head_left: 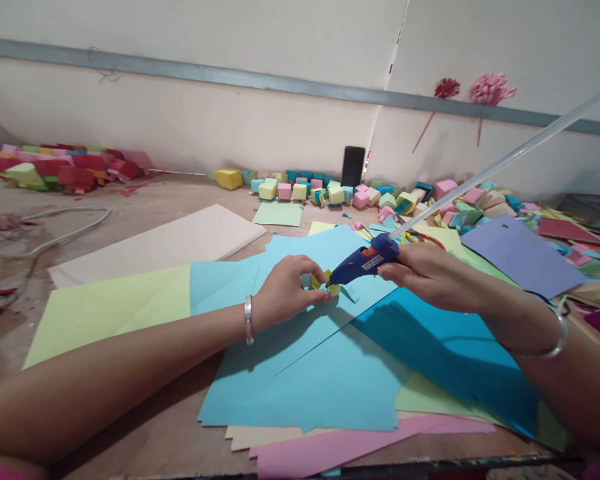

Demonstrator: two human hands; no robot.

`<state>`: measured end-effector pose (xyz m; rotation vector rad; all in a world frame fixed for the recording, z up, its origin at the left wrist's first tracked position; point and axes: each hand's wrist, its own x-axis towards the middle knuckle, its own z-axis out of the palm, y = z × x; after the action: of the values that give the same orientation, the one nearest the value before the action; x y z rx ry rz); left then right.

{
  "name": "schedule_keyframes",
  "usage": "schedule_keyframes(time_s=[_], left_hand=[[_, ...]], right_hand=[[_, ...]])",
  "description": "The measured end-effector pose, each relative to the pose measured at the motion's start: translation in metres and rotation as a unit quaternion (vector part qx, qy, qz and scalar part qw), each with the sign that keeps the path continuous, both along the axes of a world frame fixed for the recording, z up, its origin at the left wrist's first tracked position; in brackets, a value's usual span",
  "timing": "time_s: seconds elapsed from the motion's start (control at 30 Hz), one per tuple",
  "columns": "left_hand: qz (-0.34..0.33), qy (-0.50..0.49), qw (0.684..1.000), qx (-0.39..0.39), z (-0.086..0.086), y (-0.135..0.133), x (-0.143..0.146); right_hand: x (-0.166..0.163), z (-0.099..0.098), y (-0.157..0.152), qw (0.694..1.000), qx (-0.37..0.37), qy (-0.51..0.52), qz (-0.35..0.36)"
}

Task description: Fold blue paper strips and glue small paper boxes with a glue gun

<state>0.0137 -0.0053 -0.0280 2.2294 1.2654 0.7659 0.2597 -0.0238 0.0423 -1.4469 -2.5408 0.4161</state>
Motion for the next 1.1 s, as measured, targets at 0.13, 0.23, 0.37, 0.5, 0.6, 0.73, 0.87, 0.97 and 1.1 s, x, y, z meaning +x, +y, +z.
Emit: schedule_keyframes(time_s=[0.13,0.23,0.37,0.5,0.6,0.73,0.87,0.97,1.1], left_hand=[[-0.002,0.0,1.0,0.002,-0.001,0.0,0.0],[-0.002,0.004,1.0,0.003,-0.001,0.0,0.0],[-0.004,0.008,1.0,0.005,0.0,-0.001,0.0],[0.003,0.008,1.0,0.0,0.0,0.0,0.0],[0.006,0.014,1.0,-0.002,-0.001,0.001,0.0],[0.007,0.029,1.0,-0.007,0.001,0.002,-0.001],[0.012,0.054,0.998,0.003,0.003,0.005,-0.005],[-0.017,0.07,0.997,0.007,0.002,0.008,-0.006],[-0.045,0.106,0.993,0.006,0.003,0.01,-0.01]], right_hand=[[0.0,0.0,-0.001,1.0,-0.005,0.012,0.004],[-0.001,0.002,-0.001,1.0,0.002,0.005,-0.009],[-0.002,0.003,-0.002,1.0,-0.004,0.001,-0.008],[0.0,0.005,-0.002,1.0,0.005,0.005,-0.009],[0.005,0.01,-0.001,0.997,0.045,0.061,-0.014],[0.015,0.025,-0.005,0.978,0.125,0.158,-0.056],[0.03,0.051,-0.014,0.942,0.213,0.241,-0.101],[0.049,0.068,-0.016,0.909,0.276,0.279,-0.138],[0.083,0.075,-0.021,0.872,0.328,0.31,-0.187]])
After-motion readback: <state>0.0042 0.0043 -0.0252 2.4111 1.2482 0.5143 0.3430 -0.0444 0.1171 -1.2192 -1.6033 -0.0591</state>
